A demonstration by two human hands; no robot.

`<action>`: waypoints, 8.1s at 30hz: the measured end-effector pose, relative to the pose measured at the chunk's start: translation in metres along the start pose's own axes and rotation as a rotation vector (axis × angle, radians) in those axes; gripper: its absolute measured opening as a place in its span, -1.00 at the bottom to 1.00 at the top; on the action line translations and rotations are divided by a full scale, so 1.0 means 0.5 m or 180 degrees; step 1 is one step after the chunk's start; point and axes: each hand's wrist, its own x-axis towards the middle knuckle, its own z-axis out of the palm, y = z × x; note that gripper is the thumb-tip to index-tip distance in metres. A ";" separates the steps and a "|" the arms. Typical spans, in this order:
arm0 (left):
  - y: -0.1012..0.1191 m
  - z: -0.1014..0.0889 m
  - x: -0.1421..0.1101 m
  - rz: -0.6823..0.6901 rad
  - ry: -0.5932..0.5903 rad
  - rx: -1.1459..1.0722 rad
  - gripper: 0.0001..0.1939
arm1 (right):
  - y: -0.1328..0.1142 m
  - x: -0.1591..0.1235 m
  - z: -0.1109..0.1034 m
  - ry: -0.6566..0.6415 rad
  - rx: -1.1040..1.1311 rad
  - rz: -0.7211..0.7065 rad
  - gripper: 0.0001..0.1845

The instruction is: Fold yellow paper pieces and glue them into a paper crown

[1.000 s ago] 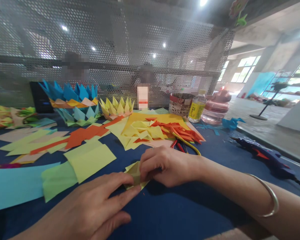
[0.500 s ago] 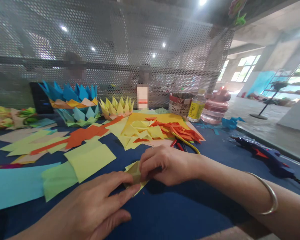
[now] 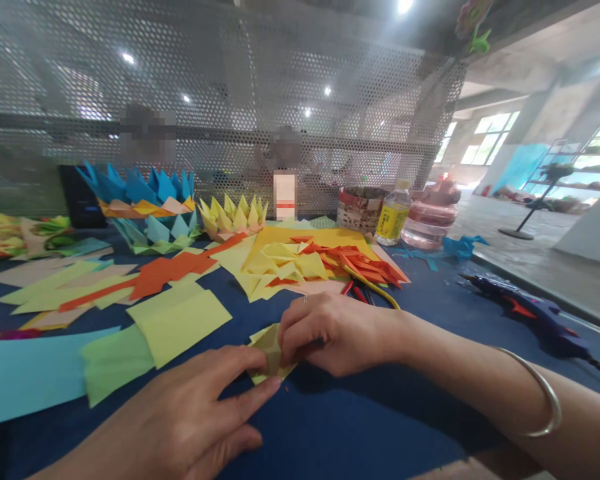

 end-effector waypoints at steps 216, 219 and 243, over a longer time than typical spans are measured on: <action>-0.119 -0.043 0.095 -0.3023 0.1412 -0.3780 -0.78 | 0.044 0.090 0.049 0.2212 0.2016 0.1768 -0.76; -0.119 -0.041 0.094 -0.2974 0.1411 -0.3704 -0.75 | 0.042 0.088 0.049 0.2209 0.1871 0.1755 -0.74; -0.102 -0.046 0.102 -0.2054 0.1640 -0.2770 -0.58 | 0.070 0.088 0.056 0.2369 0.1091 0.1713 -0.65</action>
